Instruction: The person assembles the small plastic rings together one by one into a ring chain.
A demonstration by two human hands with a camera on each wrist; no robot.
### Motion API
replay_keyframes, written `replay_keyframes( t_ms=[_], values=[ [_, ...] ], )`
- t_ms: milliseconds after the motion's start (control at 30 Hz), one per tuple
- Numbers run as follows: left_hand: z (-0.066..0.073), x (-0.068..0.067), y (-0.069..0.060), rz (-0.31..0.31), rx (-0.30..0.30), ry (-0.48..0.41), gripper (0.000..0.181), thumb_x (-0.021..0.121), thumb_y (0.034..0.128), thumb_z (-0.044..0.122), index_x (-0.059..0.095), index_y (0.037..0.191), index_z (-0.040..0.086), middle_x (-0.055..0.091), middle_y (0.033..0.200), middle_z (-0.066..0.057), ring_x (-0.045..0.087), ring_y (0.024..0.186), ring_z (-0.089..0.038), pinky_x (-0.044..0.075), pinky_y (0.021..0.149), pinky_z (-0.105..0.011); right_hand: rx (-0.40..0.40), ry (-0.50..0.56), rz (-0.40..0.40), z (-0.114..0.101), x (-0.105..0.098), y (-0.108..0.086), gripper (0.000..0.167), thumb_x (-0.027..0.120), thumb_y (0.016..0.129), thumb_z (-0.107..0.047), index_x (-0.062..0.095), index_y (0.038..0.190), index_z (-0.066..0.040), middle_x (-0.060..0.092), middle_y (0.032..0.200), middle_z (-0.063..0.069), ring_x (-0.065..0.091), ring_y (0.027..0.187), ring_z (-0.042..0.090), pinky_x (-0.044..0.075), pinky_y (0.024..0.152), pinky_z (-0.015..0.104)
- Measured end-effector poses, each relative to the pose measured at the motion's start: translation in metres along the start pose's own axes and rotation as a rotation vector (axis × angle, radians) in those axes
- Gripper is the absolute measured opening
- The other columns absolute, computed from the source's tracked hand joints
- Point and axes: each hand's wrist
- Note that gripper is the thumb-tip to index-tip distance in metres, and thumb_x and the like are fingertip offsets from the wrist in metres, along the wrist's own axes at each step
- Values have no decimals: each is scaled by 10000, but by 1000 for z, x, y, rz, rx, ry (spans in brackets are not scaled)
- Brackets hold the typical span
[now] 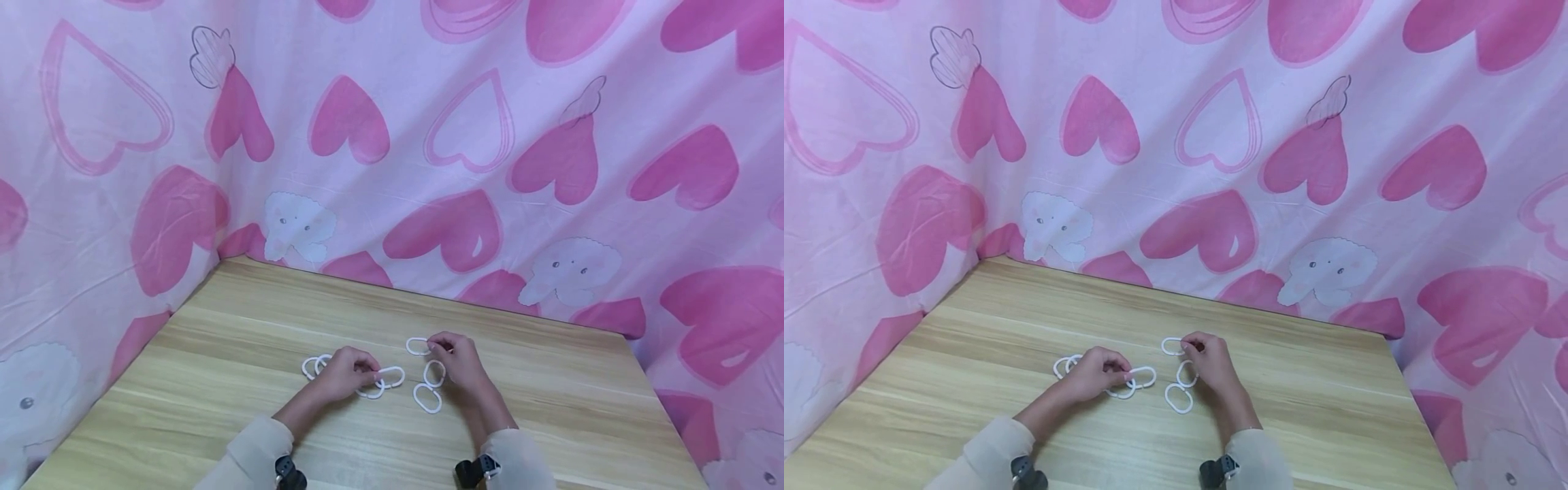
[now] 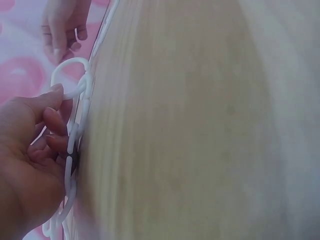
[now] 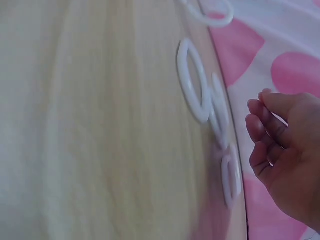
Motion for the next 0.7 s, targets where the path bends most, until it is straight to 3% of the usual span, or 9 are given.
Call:
replay_keyframes(
  t_ms=[300, 467, 700],
  values=[
    [-5, -10, -2, 22, -14, -8, 66, 725, 898, 43, 748, 918, -15, 736, 846, -105, 583, 714, -19, 497, 652, -154, 8, -126, -58, 11, -3, 18, 80, 700, 904, 3, 756, 959, -16, 748, 845, 86, 603, 756, 94, 510, 684, 197],
    [-7, -12, -2, 16, -5, -25, 81, 724, 899, 39, 742, 919, -37, 736, 842, -123, 593, 712, -36, 502, 643, -154, -27, -258, -89, 9, -1, 26, 71, 724, 891, -7, 762, 937, -45, 734, 858, 57, 592, 766, 103, 493, 687, 211],
    [-7, -18, -3, 21, -21, -25, 86, 730, 893, 43, 742, 922, -37, 738, 841, -127, 601, 726, -55, 511, 658, -159, -77, -322, -120, 9, 1, 33, 51, 746, 872, -11, 750, 909, -45, 695, 832, 37, 571, 766, 101, 490, 705, 237]
  ],
)
Point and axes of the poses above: each hand's wrist, its own y-axis towards the middle knuckle, its own x-axis out of the palm, z = x × y
